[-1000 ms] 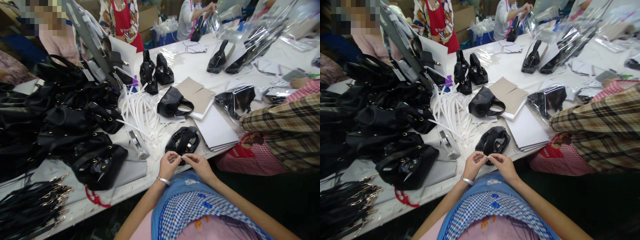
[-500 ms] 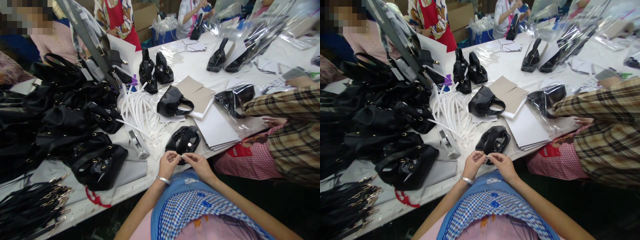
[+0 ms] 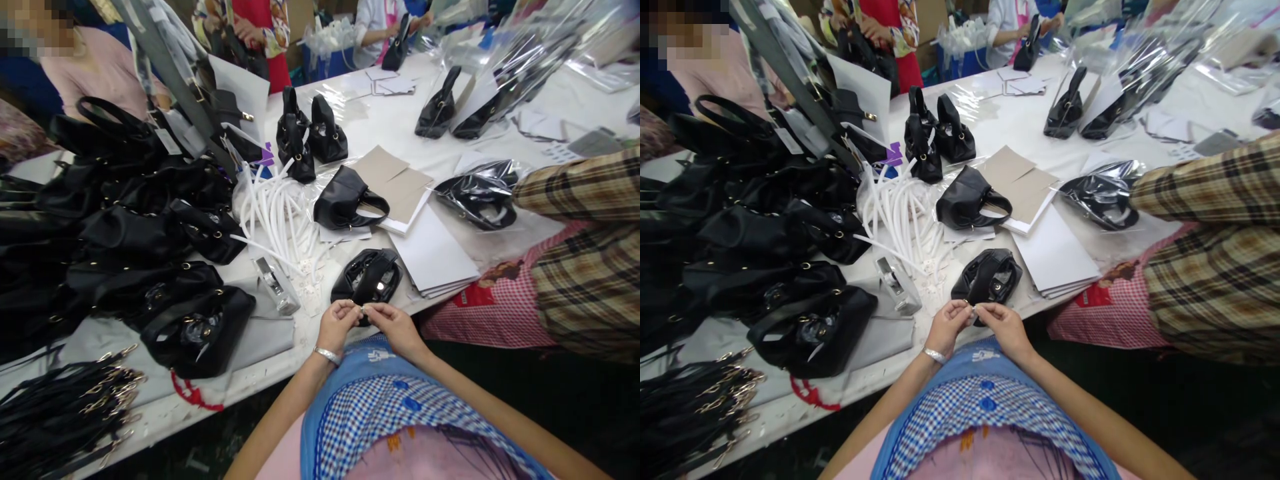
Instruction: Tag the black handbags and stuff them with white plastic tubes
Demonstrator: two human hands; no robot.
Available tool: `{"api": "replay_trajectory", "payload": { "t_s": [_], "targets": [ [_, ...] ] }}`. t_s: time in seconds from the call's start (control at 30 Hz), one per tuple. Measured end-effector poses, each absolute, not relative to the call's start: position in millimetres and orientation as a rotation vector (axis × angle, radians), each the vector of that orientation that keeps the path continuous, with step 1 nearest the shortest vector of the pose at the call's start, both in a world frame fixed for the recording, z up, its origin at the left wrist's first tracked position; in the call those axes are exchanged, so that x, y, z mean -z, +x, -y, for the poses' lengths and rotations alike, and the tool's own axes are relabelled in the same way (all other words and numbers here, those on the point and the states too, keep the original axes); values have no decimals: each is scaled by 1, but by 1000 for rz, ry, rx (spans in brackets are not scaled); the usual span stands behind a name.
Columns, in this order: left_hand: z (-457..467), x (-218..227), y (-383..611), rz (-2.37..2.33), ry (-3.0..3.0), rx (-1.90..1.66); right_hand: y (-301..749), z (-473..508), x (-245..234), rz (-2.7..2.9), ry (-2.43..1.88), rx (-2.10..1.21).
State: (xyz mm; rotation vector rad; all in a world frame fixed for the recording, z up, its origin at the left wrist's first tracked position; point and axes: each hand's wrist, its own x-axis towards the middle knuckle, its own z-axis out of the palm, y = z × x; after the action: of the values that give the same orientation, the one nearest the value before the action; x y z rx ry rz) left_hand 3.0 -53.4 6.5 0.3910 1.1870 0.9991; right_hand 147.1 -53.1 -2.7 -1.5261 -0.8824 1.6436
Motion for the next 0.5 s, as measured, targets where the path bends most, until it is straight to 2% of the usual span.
{"api": "replay_trajectory", "payload": {
  "t_s": [0.23, 0.37, 0.5],
  "targets": [
    [52, -14, 2, -1295, 641, -998, 145, 51, -11, 1033, -1592, -1566],
    [57, -23, 3, -1410, 801, -1014, 142, 52, -15, 1179, -1602, -1405],
    [64, -26, 5, -1332, 767, -963, 141, 52, -16, 1372, -1614, -1213]
  ]
}}
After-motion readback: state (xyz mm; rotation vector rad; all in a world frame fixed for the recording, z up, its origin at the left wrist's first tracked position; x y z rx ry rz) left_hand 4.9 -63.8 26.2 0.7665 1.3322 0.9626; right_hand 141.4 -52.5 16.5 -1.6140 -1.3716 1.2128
